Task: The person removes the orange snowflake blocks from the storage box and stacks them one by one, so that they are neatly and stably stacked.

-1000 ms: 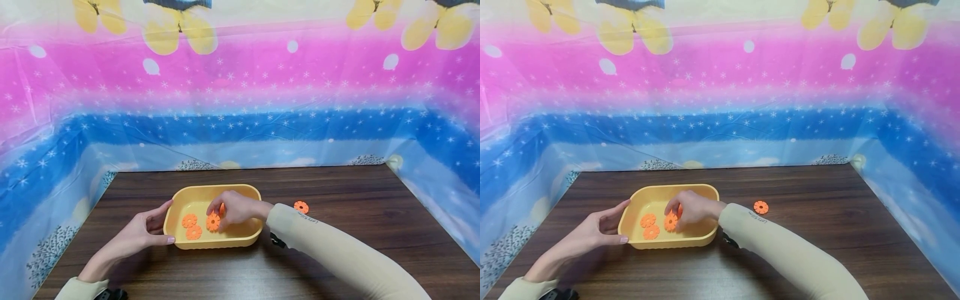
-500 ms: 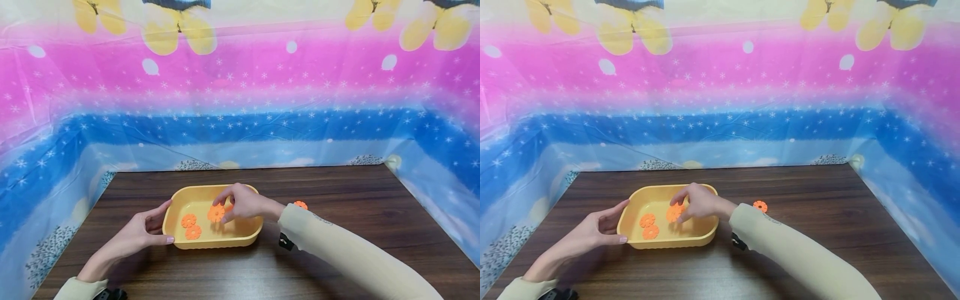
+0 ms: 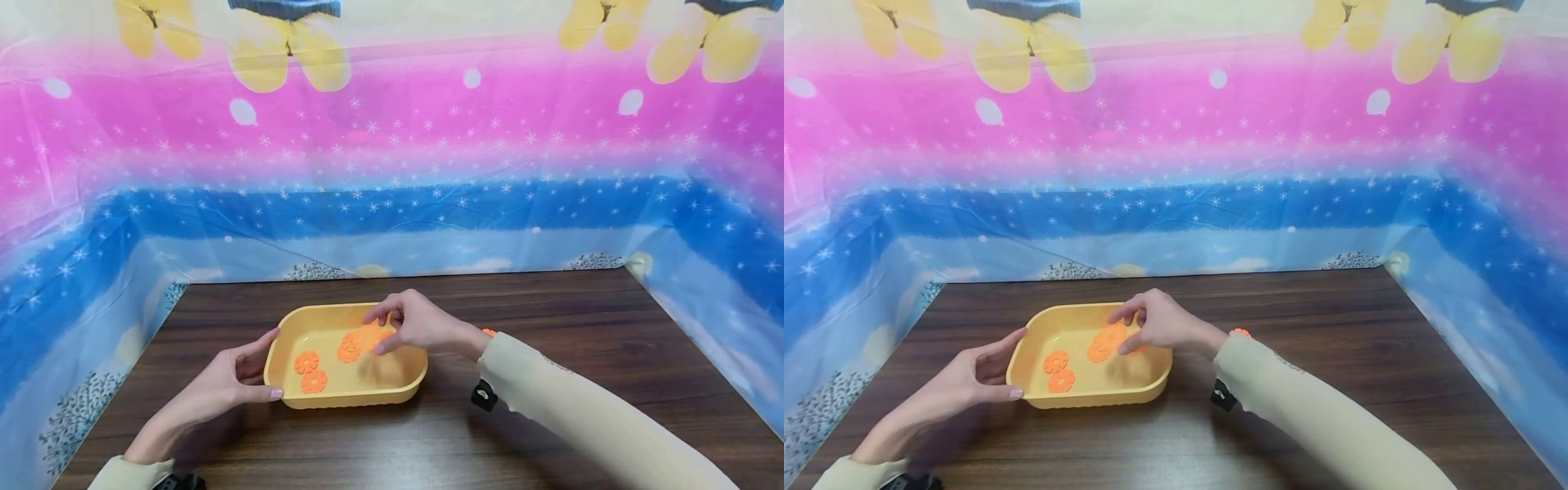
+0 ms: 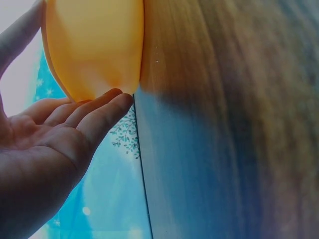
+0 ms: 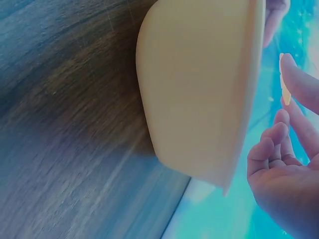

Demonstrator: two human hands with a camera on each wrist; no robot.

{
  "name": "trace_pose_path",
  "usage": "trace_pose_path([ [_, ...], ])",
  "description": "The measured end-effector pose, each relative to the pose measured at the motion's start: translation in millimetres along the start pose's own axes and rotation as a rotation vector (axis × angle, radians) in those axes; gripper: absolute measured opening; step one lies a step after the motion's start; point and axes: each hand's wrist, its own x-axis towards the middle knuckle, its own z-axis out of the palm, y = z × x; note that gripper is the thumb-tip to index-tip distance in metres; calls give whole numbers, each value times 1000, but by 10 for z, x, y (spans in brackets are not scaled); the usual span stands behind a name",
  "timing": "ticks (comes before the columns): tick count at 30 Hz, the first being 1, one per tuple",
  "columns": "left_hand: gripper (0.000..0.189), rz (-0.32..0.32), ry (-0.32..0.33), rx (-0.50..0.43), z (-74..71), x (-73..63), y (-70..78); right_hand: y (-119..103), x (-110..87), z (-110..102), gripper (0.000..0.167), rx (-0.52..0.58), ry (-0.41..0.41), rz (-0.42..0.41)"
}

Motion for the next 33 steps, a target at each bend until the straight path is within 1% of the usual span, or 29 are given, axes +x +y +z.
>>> trace_pose_path([
  [5,105,-5,0,-13,3,-12,-11,44,-80,-82,42,-12,29,-8],
  [11,104,22,-3,-6,-2,-5,-14,90,-206,-205,44,-20,55,-17],
  [13,104,21,1,-2,-2,-4,-13,118,-247,-246,45,-19,61,-17],
  [19,104,17,4,3,3,1,-12,200,-351,-362,44,0,89,1],
  [26,103,25,-4,5,-2,4,-11,301,-484,-476,41,-47,122,17],
  [30,103,43,-9,9,-8,3,-13,373,-576,-537,41,-42,134,30],
  [33,103,33,-4,5,-6,0,-15,418,-637,-581,41,-38,146,49],
])
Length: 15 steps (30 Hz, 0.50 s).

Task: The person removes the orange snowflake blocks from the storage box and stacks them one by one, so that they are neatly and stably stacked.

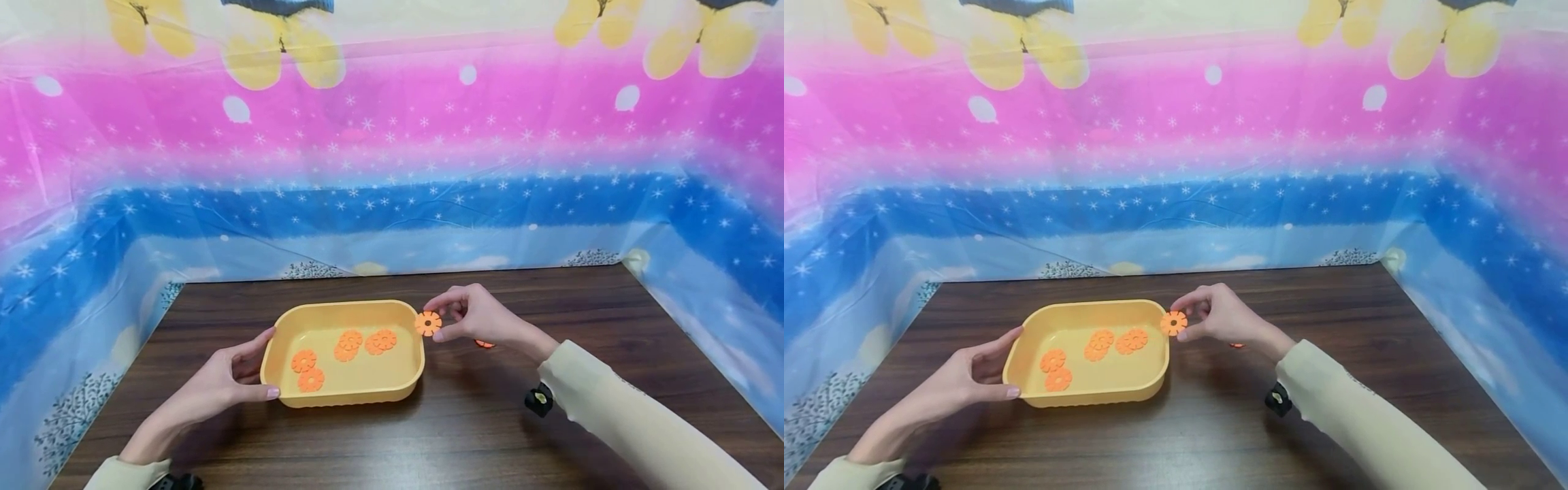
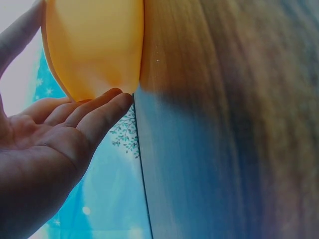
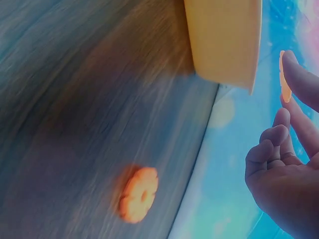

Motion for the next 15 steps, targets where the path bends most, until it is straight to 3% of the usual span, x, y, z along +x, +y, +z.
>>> trace_pose_path([
  [15,102,34,-11,19,-9,-3,4,372,-255,-230,43,-7,50,105],
])
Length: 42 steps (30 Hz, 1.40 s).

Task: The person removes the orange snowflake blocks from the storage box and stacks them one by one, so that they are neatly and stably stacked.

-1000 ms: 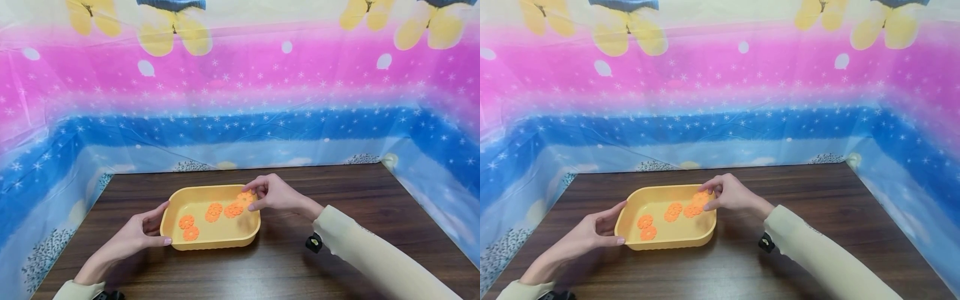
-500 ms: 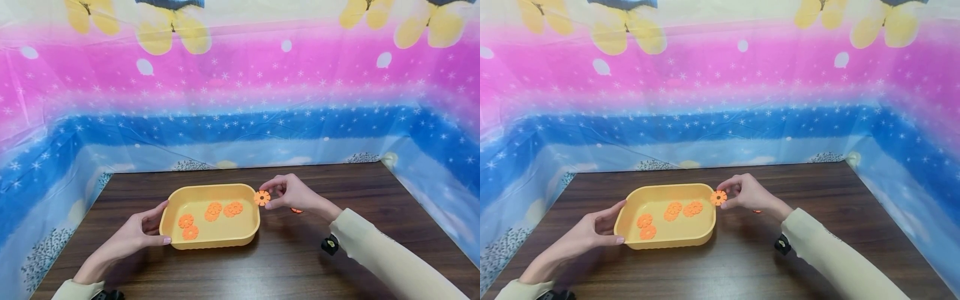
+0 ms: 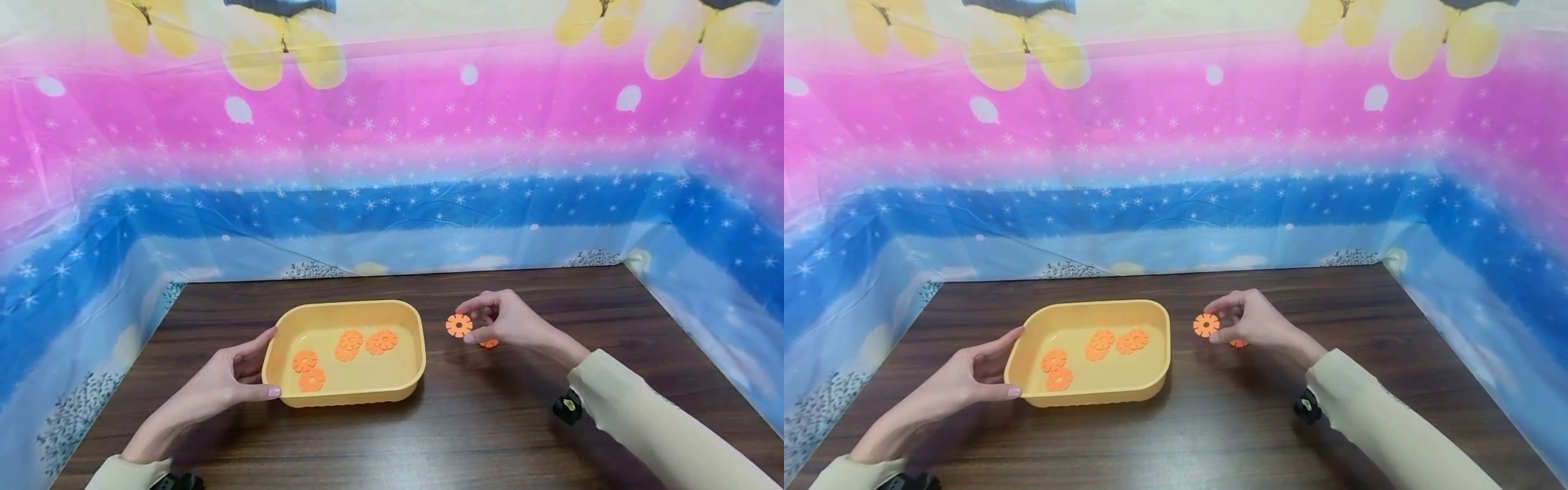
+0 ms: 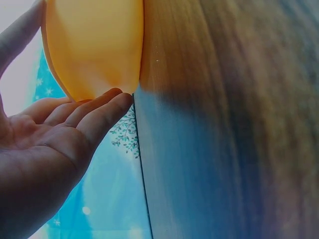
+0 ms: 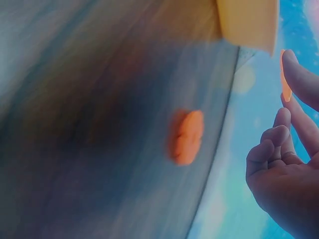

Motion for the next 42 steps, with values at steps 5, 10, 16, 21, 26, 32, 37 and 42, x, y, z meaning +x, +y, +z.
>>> trace_pose_path([
  [5,103,-13,10,3,8,4,-6,152,-104,-91,43,0,44,39],
  [10,103,-15,11,-1,16,3,-16,296,-199,-178,46,-12,75,56],
  [16,103,-22,7,-6,8,1,-7,446,-239,-221,46,-24,67,74],
  [21,103,-21,6,-15,9,-1,-3,500,-241,-223,44,-39,52,74],
  [26,102,-5,0,-14,3,0,-1,541,-221,-216,43,-61,33,38],
  [32,103,-10,2,-10,5,2,-5,546,-198,-201,45,-67,22,24],
  [37,104,-36,7,-6,11,1,-8,541,-181,-195,44,-79,10,26],
  [42,104,-38,4,-11,10,-1,4,550,-180,-195,43,-92,-2,36],
])
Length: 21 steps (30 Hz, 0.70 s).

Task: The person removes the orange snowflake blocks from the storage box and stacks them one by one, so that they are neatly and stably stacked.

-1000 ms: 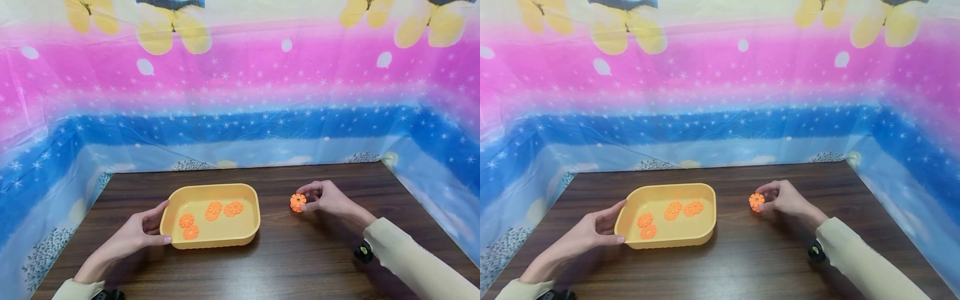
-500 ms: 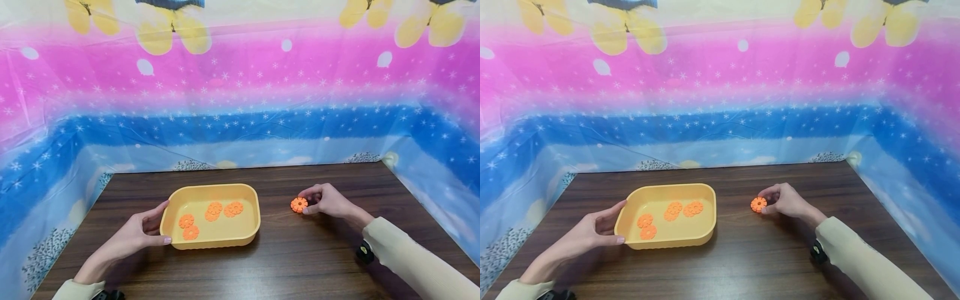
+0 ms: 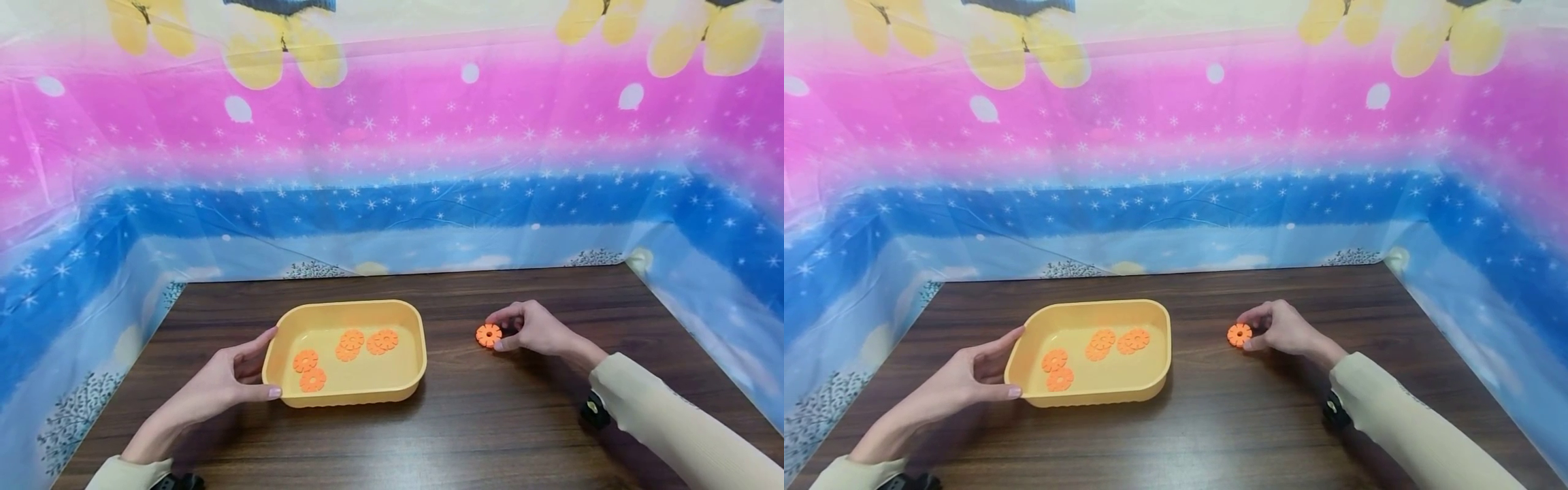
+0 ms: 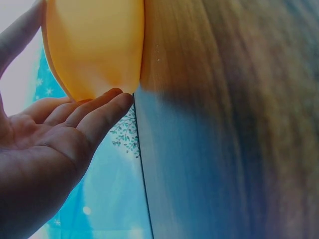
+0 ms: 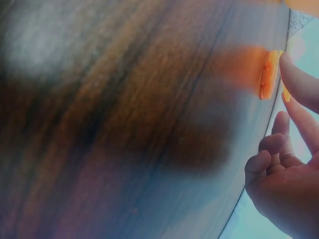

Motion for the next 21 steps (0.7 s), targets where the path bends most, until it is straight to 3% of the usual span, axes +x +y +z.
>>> trace_pose_path([
  [16,103,19,-1,3,-2,2,25,42,5,27,40,-66,-22,-30],
  [21,104,-9,5,2,5,-4,25,37,20,29,40,-82,-24,-34],
])
